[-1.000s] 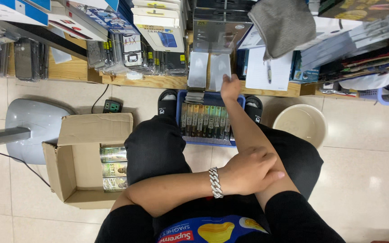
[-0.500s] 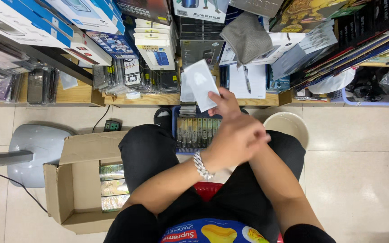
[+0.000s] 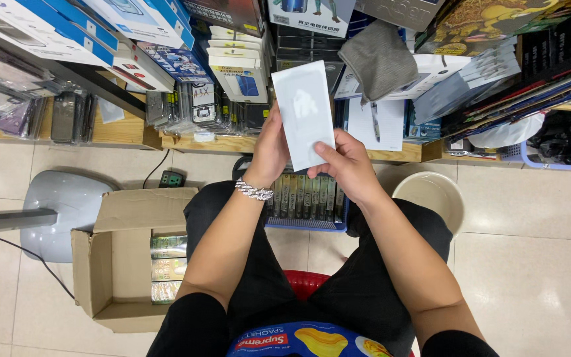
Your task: The person repeatedly takes a black rectangular package and a white folded sheet from a blue basket. They unfold the sheet, place the package inside, fold the sheet around it, and return the bundle to the basket. This cycle is performed multiple times in a retail setting.
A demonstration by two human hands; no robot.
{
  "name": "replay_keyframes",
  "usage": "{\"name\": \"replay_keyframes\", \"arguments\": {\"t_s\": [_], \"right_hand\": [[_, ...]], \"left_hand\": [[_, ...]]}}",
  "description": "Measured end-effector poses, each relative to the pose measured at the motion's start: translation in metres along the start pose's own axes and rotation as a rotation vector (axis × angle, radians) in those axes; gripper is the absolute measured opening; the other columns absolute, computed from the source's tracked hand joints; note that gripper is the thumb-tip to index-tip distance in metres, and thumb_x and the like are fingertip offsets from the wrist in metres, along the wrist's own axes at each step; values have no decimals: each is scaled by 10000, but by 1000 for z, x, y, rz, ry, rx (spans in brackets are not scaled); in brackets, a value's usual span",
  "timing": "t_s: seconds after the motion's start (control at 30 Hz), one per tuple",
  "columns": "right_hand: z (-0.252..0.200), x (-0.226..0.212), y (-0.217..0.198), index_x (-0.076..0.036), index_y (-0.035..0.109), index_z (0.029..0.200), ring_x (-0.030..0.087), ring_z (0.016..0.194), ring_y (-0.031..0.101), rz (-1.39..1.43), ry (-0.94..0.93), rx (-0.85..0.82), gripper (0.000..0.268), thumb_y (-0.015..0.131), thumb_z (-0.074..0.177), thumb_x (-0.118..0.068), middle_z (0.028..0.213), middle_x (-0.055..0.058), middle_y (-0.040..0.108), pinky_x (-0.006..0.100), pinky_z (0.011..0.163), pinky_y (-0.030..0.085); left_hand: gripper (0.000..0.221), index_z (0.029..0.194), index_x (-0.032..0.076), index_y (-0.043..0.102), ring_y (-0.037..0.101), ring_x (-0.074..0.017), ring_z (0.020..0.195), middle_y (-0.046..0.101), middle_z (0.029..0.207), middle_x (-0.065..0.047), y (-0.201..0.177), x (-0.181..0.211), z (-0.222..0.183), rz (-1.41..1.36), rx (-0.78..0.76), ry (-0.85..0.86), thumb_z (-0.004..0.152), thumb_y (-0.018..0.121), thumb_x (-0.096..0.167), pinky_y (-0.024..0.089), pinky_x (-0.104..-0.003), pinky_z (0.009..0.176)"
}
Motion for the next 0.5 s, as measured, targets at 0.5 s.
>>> {"name": "replay_keyframes", "arguments": {"t_s": [0.5], "right_hand": [[-6, 35, -8, 86, 708, 993, 254, 559, 743, -189, 100, -105, 285, 659, 1076, -183, 733, 249, 712, 357, 505, 645]], "left_hand": [[854, 1480, 77, 618, 702, -350, 1245, 683, 1407, -232, 46, 7, -13, -191, -54, -187, 1071, 316, 762, 594, -500, 1048]]}}
Point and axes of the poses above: each hand's wrist, its own z-axis towards the middle knuckle, its own y-axis out of the palm, x = y × z, the point moved 10 cm from there along z, towards the middle knuckle
